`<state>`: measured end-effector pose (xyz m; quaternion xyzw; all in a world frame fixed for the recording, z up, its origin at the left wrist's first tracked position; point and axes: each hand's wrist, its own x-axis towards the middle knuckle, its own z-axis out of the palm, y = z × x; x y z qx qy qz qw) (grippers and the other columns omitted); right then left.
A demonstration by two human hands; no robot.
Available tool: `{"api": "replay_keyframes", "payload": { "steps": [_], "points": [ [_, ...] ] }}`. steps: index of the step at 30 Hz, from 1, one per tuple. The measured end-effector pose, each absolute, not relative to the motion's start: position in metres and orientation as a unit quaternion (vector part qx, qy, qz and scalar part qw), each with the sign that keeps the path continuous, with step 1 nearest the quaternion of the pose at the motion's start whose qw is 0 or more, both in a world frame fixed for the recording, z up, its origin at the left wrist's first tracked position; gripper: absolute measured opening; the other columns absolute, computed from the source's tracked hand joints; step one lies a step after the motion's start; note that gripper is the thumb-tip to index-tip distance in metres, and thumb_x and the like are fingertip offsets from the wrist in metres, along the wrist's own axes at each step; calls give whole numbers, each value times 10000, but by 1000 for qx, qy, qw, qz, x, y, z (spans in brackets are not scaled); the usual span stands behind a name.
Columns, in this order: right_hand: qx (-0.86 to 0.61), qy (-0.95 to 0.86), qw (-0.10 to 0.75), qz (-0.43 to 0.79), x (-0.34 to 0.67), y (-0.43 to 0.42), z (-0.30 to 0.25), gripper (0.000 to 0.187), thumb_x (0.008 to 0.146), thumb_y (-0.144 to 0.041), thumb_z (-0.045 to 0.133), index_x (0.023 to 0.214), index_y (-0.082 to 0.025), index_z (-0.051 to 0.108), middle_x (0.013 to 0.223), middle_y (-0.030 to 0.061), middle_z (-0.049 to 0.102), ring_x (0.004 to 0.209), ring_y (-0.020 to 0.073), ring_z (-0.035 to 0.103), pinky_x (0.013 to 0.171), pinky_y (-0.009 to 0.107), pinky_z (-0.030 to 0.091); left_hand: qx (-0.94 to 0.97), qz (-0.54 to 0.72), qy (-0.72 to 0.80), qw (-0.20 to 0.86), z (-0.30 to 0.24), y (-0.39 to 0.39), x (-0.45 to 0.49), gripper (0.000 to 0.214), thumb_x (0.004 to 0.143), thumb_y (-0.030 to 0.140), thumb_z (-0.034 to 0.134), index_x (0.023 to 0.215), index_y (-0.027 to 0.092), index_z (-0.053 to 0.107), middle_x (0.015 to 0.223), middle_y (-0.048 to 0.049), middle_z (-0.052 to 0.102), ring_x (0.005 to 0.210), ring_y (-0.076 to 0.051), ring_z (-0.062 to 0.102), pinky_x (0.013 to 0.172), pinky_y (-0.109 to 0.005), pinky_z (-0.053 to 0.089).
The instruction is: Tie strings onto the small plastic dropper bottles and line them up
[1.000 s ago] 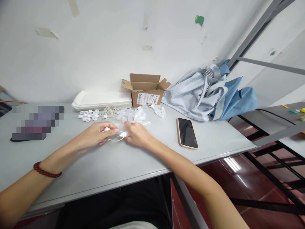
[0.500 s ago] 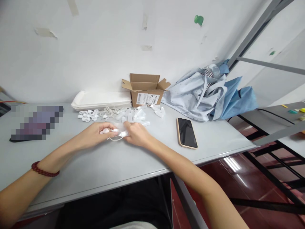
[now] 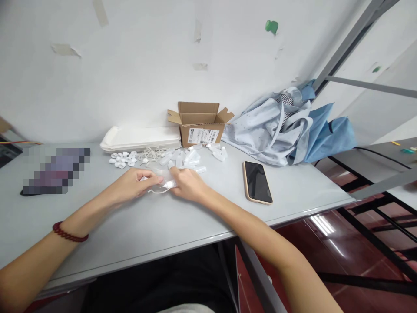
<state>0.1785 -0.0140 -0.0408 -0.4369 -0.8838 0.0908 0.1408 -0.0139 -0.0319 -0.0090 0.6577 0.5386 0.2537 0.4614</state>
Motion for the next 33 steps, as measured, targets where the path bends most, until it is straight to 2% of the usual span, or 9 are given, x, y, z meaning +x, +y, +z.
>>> {"api": "replay_keyframes", "payload": {
  "steps": [3, 9, 13, 16, 19, 22, 24, 29, 33],
  "points": [
    [-439, -881, 145, 97, 178, -14, -41, 247, 759, -208, 548, 994, -142, 509, 835, 101, 669, 705, 201, 586, 568, 255, 307, 569, 278, 552, 543, -16, -30, -14, 389, 814, 468, 619, 603, 142, 611, 504, 53, 331, 402, -46, 252, 392, -195, 182],
    [-460, -870, 155, 84, 179, -13, -43, 178, 781, -230, 536, 940, -152, 514, 851, 108, 668, 734, 207, 593, 578, 258, 310, 354, 437, 491, 665, -3, -18, -28, 276, 874, 351, 581, 761, 102, 623, 546, 61, 375, 364, -2, 217, 345, -141, 190],
    [-476, -862, 152, 90, 177, -15, -42, 211, 789, -251, 543, 971, -149, 511, 863, 105, 677, 715, 206, 600, 571, 257, 315, 282, 479, 413, 721, 9, -17, -33, 196, 865, 208, 484, 802, 95, 631, 668, -24, 525, 406, -26, 348, 336, -140, 231],
    [-486, -857, 143, 88, 175, -19, -42, 248, 782, -247, 547, 1004, -143, 506, 885, 111, 685, 719, 212, 609, 570, 259, 320, 383, 442, 433, 686, 10, -24, -28, 128, 794, 234, 605, 729, 126, 629, 639, 2, 508, 415, -35, 334, 336, -156, 184],
    [-492, -857, 132, 74, 174, -22, -41, 248, 791, -241, 523, 1015, -136, 503, 897, 120, 686, 723, 218, 614, 565, 264, 320, 569, 368, 493, 545, 5, -35, -19, 191, 740, 329, 715, 690, 150, 671, 575, 26, 499, 445, -51, 346, 388, -176, 226],
    [-491, -862, 116, 51, 174, -24, -40, 265, 793, -235, 503, 1037, -133, 491, 911, 126, 681, 723, 226, 615, 558, 271, 322, 708, 293, 510, 391, 0, -44, -9, 222, 740, 408, 703, 734, 188, 728, 695, -8, 636, 624, -125, 511, 513, -209, 341],
    [-487, -866, 106, 30, 175, -24, -41, 266, 792, -233, 493, 1037, -130, 484, 916, 133, 672, 736, 237, 617, 559, 278, 333, 742, 257, 510, 352, -3, -49, -2, 250, 780, 433, 643, 744, 200, 726, 707, -3, 644, 652, -144, 521, 541, -226, 347],
    [-488, -869, 79, -21, 177, -24, -37, 243, 799, -200, 485, 1031, -135, 463, 937, 150, 645, 804, 256, 611, 604, 293, 389, 716, 282, 525, 363, -11, -58, 13, 275, 820, 404, 565, 694, 177, 654, 609, 16, 541, 570, -120, 456, 512, -229, 306],
    [-487, -868, 81, -42, 177, -24, -32, 222, 808, -170, 481, 1026, -132, 460, 945, 151, 634, 835, 259, 607, 623, 299, 413, 563, 314, 517, 563, -16, -59, 21, 352, 849, 405, 506, 600, 159, 543, 528, 50, 348, 427, -66, 285, 429, -222, 200]
  ]
}}
